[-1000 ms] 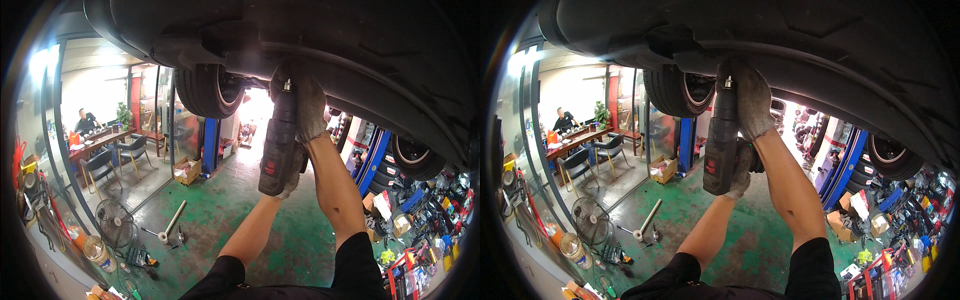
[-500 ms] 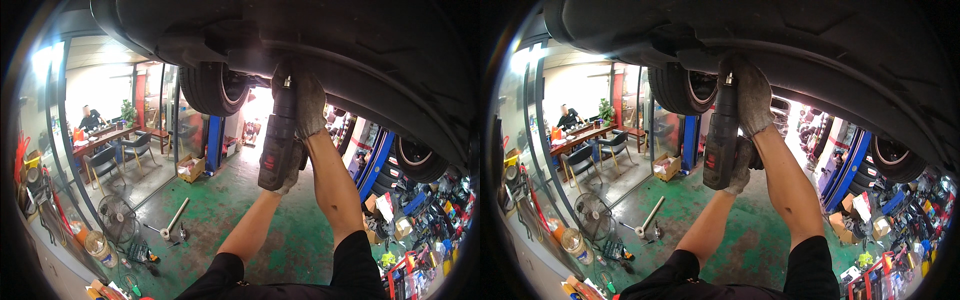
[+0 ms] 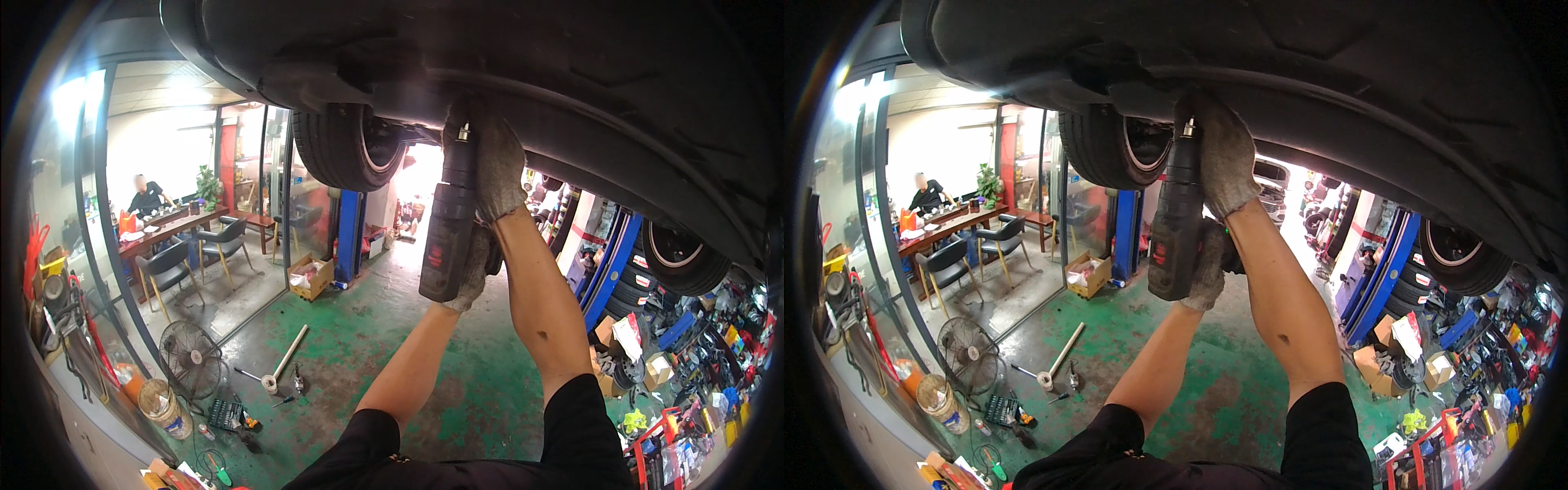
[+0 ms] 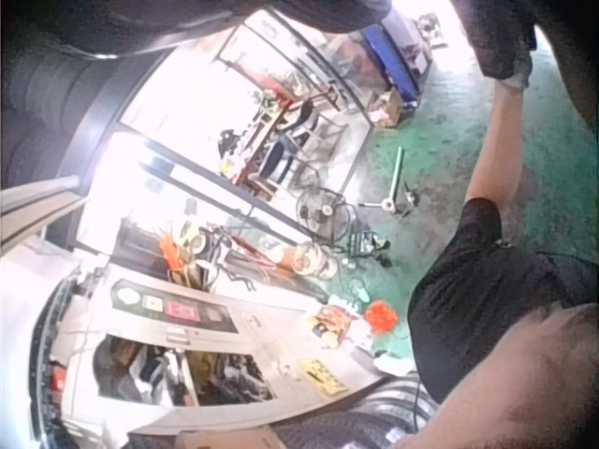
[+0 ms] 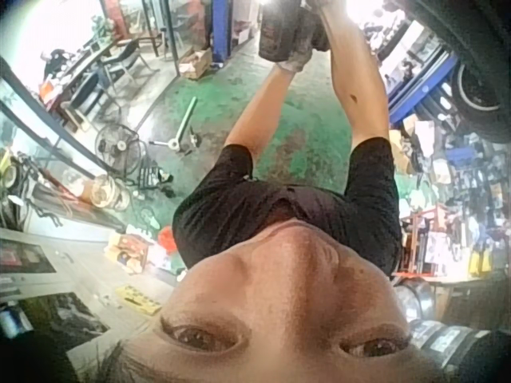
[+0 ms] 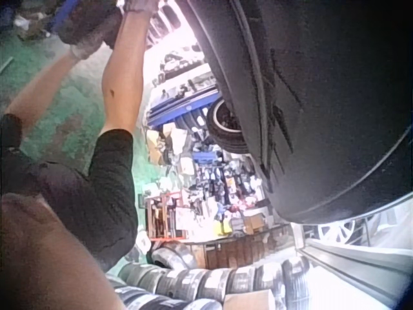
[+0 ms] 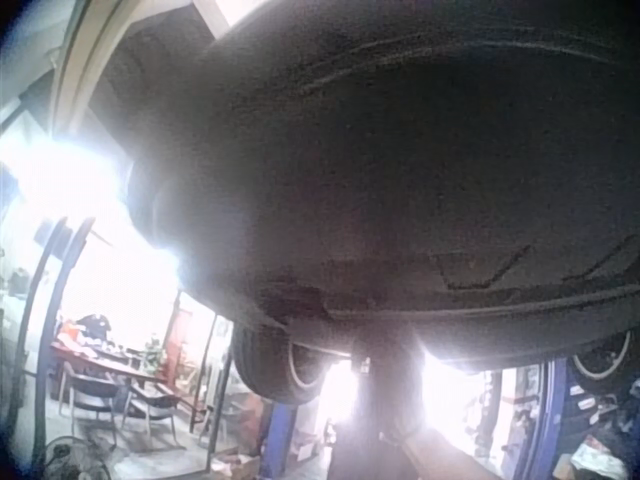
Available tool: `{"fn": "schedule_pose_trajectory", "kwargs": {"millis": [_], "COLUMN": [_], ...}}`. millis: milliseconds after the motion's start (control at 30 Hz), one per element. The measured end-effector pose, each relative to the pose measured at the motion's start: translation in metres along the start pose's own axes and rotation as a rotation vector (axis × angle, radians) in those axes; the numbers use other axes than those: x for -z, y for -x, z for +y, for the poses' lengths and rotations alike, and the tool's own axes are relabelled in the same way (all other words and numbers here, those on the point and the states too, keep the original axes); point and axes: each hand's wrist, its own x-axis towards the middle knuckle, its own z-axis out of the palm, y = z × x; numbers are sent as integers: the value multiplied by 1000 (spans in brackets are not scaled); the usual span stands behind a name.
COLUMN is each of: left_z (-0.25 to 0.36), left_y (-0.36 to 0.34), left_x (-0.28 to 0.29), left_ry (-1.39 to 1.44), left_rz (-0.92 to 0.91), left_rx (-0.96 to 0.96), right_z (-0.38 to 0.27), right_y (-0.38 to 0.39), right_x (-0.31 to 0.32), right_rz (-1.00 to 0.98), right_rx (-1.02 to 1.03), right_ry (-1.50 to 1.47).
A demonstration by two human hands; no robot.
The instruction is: The person removes a bolt from the underside of a lifted car using a power tool, then retrieves a socket from a tool kit and attaches it to a cordless impact wrench. The person uses the impact wrench to tighten bolts on the car's undercarriage while another person assists nearby.
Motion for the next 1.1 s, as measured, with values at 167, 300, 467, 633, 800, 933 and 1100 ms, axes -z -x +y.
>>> {"fn": "schedule_pose_trajectory", "kwargs": {"millis": [167,300,467,633,800,933,1100], "left_z": [11,-6,-13,-8,-9,-8,-4], "left_y": [-13,-2,-1,-4,-5,-8,-11], "left_x": [15,1,-3,-7,-13,-16,-20], "left_ry": [132,-191,-177,-171,-165,-173,-176], "left_rz": [-350,39,63,82,99,113,125], "left_rx": [2,-132,-101,-93,-92,-103,-112], "right_z": [0,4,5,6,6,6,14], "right_y": [2,3,4,-1,-2,-1,-4], "right_x": [3,-1,-1,0,0,1,-2], "right_rz": [-71,-47,-41,-101,-66,-76,-34], "right_rx": [-49,-13,-12,-25,-73,-47,58], "right_ry": [13,112,77,117,60,33,143]}}
